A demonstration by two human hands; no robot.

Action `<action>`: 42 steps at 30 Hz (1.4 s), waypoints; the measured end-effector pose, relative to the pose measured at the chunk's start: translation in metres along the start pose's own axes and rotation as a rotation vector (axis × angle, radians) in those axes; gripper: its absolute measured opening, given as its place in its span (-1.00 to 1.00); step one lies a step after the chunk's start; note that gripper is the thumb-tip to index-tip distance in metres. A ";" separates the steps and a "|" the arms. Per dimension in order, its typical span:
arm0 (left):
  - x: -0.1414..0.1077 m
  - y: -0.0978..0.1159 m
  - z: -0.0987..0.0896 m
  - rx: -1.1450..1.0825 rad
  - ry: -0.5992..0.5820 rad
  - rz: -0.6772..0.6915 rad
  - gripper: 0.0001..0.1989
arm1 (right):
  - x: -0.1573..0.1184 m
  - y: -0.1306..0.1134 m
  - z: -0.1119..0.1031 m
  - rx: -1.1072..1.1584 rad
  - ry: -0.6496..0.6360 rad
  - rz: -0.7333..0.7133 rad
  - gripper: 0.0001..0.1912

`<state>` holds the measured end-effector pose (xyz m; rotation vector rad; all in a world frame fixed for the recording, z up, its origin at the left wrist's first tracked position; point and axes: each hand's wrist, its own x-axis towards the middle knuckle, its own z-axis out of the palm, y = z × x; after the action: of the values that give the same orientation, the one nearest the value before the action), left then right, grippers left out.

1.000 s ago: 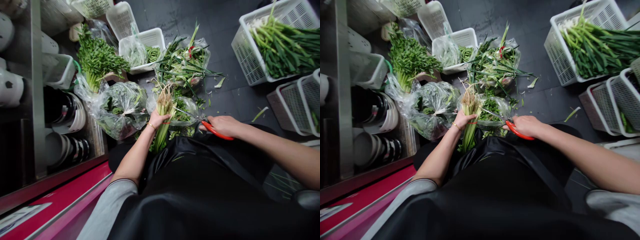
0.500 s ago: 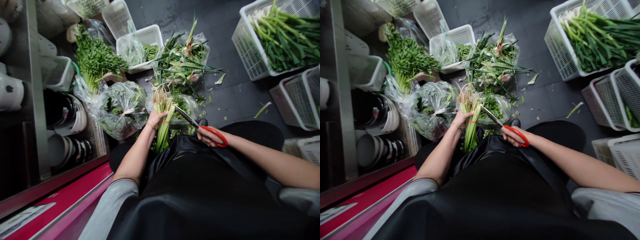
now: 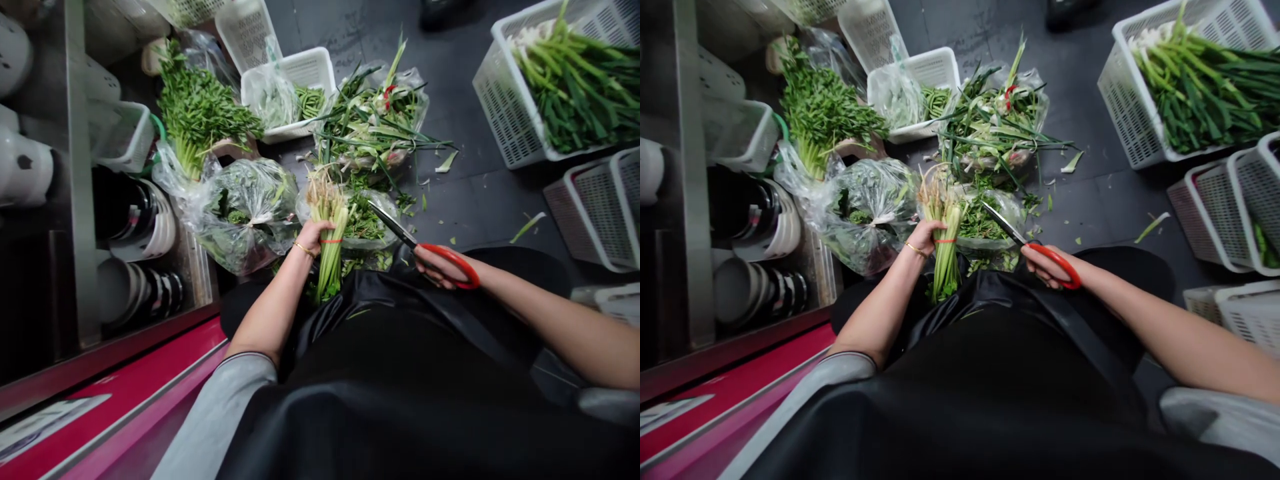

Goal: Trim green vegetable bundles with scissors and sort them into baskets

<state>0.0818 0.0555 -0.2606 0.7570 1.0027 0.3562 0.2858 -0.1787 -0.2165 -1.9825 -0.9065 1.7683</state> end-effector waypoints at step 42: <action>0.008 -0.012 -0.006 0.071 0.129 0.077 -0.58 | 0.003 -0.051 -0.012 -0.895 0.091 0.025 -0.28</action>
<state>0.0804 0.0547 -0.2760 0.8462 1.1142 0.4424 0.2860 -0.1371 -0.1845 -2.5332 -1.8718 1.3631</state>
